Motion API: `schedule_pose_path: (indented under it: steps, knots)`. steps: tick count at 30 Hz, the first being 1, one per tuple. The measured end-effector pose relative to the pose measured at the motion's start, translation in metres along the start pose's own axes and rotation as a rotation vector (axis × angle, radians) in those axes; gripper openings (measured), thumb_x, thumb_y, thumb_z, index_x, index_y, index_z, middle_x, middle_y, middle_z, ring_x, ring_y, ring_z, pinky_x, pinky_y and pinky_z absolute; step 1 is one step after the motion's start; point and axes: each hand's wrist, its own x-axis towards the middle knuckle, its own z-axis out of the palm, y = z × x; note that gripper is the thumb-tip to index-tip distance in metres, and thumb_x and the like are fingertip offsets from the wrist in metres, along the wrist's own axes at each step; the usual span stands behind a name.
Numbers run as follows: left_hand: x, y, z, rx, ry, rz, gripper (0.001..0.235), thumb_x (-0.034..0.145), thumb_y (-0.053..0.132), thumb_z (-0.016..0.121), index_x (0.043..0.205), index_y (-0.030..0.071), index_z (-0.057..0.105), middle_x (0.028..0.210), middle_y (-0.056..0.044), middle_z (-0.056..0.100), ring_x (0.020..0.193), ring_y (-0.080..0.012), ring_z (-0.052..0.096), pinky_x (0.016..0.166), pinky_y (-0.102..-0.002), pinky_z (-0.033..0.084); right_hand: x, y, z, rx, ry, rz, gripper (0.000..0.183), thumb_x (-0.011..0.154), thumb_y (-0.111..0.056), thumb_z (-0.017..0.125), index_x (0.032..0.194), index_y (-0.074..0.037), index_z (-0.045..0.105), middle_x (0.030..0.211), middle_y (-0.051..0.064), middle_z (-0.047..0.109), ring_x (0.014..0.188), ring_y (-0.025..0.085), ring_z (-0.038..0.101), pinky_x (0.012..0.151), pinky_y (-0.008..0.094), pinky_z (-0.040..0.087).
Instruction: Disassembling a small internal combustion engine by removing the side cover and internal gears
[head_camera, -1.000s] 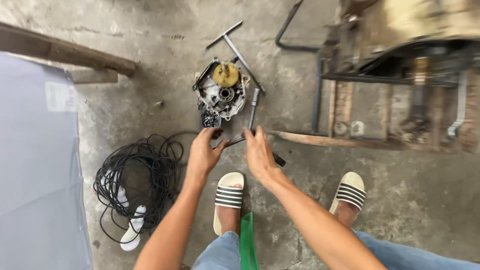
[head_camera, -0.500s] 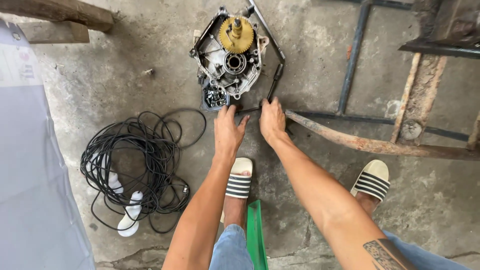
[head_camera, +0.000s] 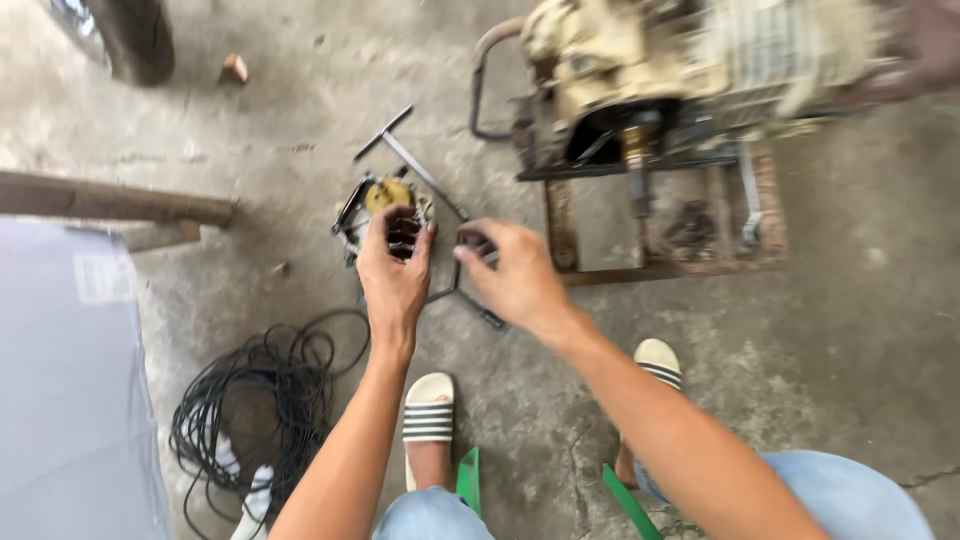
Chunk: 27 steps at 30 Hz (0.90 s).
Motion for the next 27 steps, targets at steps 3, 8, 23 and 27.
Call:
schedule_pose_path:
  steps: [3,8,23,27]
  knots:
    - [0.001,0.069,0.035,-0.156,-0.148,-0.111,0.031,0.091,0.025,0.078,0.115,0.01,0.066,0.093,-0.012,0.071,0.086,-0.0226,0.069,0.078,-0.039,0.057,-0.003,-0.004,-0.096,-0.037,0.198,-0.027,0.02,0.092,-0.025,0.073,0.108,-0.012,0.077,0.089,0.014,0.076,0.088,0.033,0.074,0.076,0.042,0.06]
    - [-0.029,0.15,0.11,-0.34,-0.158,-0.284,0.032,0.09,0.028,0.076,0.112,0.006,0.07,0.093,-0.012,0.073,0.084,-0.0182,0.066,0.072,-0.032,0.056,-0.017,0.042,-0.191,0.088,0.485,0.13,0.018,0.094,-0.018,0.073,0.111,-0.011,0.075,0.097,0.013,0.076,0.093,0.023,0.073,0.08,0.036,0.059]
    - [-0.036,0.165,0.177,-0.37,-0.173,-0.479,0.048,0.092,0.02,0.071,0.134,0.002,0.055,0.113,-0.02,0.071,0.088,-0.0229,0.068,0.074,-0.036,0.054,-0.035,0.214,-0.262,-0.183,0.4,0.509,0.047,0.085,-0.027,0.087,0.12,-0.01,0.061,0.109,0.016,0.066,0.104,0.039,0.067,0.084,0.052,0.057]
    - [-0.046,0.183,0.166,-0.396,-0.208,-0.579,0.064,0.09,0.025,0.073,0.144,0.004,0.048,0.135,-0.025,0.061,0.114,-0.0317,0.065,0.091,-0.048,0.052,-0.045,0.227,-0.24,-0.576,0.255,0.53,0.022,0.085,-0.04,0.078,0.095,-0.02,0.077,0.089,0.005,0.07,0.086,0.036,0.073,0.073,0.052,0.062]
